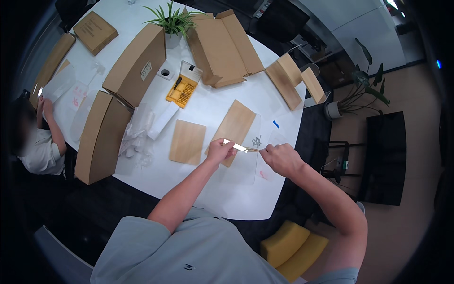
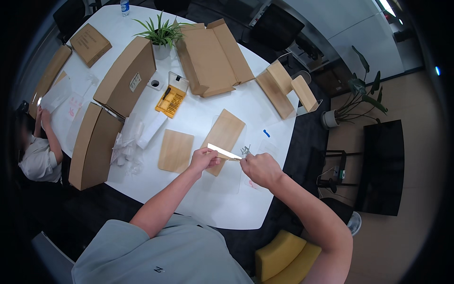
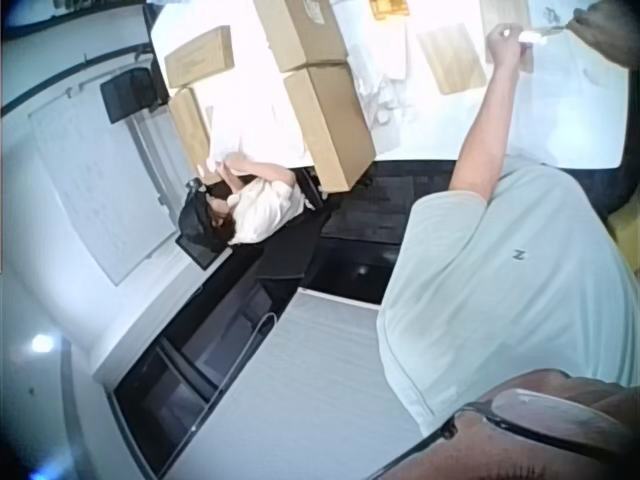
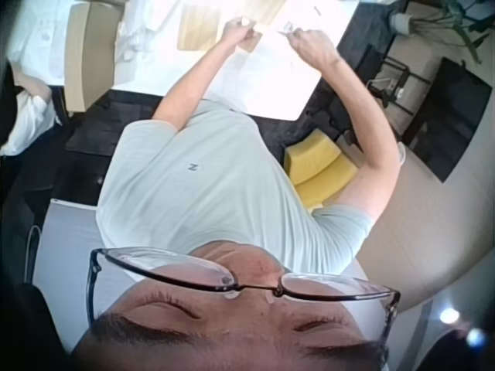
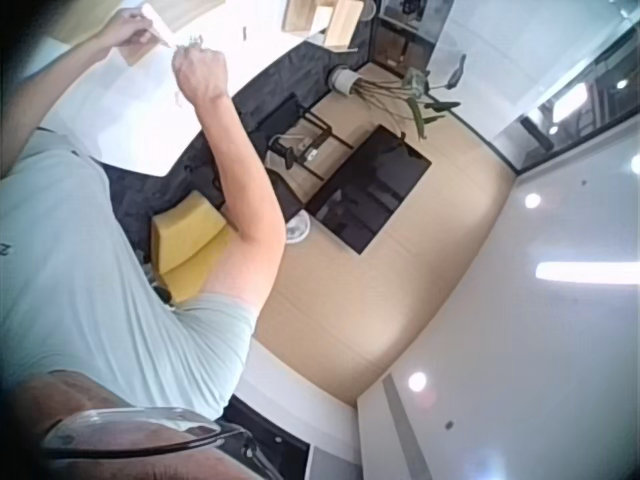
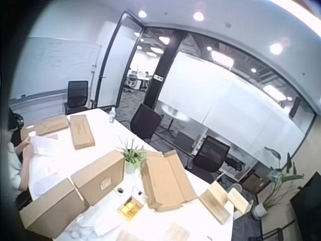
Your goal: The person unpacks flat-pack furniture components from cardboard boxes on a white table. They remove protective plastic film from wooden panels and clear acrylic sheets, then use a screwdriver to attach hardware to the wooden pieces. A second person assists by unpacking and organizing parts in the background.
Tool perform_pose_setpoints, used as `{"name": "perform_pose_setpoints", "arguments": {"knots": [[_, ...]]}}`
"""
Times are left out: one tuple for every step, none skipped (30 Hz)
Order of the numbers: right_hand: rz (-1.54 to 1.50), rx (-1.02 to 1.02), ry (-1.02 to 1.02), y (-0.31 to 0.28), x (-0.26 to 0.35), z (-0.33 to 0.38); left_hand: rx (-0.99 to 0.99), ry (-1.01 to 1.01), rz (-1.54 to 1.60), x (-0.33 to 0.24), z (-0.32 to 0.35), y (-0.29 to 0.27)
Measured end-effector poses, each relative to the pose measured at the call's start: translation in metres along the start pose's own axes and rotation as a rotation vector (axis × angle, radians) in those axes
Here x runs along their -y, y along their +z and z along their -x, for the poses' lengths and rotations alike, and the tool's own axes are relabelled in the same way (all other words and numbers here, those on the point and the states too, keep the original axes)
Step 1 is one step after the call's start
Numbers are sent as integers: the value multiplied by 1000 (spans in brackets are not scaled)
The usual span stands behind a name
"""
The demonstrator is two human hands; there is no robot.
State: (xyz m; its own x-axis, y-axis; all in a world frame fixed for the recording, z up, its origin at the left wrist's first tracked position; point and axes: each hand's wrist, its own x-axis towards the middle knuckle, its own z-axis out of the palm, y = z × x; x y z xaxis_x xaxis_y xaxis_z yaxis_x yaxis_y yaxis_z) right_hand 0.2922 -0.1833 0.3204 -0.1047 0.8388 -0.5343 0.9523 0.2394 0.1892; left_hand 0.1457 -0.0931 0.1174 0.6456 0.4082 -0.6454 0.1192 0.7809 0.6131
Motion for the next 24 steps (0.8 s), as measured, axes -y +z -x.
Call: {"name": "perform_pose_setpoints", "arguments": {"knots": [[-64,40,65,-1,0,-1,-7,-4,4,0,-1,1],[-128,80,130,-3,0,-3,-5,-4,3,-1,-1,1],[-243,135,245,-6,-1,-6,-3,-5,2,-1,0,1],[-358,190,360,-12,-2,-11,-1,-5,1,-2,0,1],[-474,244,474,-16,-3,-14,9,0,3,-2,1,0],[-449,264,469,-19,-4,-15,18,6,5,-2,3,0],[-425,283,463,-23,-4,-16,26,12,7,-2,3,-1],[-397,304,460,-25,-5,-16,12,3,14,-3,3,0],[-299,214,373,-19,-4,-13,-3,-5,21,-4,3,2],[-201,125,286,-8,-2,-7,-18,-13,29,-4,3,3],[-102,36,197,-3,1,-4,-17,-6,37,-4,2,3],[-62,10,149,-2,1,-3,-16,2,45,-4,2,4],[-22,-15,101,-4,2,-2,-16,10,53,-3,2,4],[16,-41,51,-5,3,-2,-16,11,48,-2,2,3],[50,-47,-3,-6,1,-1,-16,13,44,-1,1,1],[83,-53,-56,-7,-1,0,-17,15,40,0,1,0],[114,-58,-108,-7,-3,2,-18,12,39,0,2,1],[114,-70,-103,-6,-4,2,-20,10,37,0,3,1],[115,-81,-98,-5,-4,1,-22,7,36,-1,4,2],[115,-94,-92,-4,-5,0,-23,7,41,-2,5,2],[60,-69,-50,-4,-5,0,-23,7,47,-3,6,3],[4,-43,-7,-4,-4,-1,-23,7,52,-3,6,3],[-51,-17,34,-6,-3,-3,-16,0,41,-2,5,2],[-109,54,125,-10,-1,-5,-8,-6,28,-1,4,0]]}}
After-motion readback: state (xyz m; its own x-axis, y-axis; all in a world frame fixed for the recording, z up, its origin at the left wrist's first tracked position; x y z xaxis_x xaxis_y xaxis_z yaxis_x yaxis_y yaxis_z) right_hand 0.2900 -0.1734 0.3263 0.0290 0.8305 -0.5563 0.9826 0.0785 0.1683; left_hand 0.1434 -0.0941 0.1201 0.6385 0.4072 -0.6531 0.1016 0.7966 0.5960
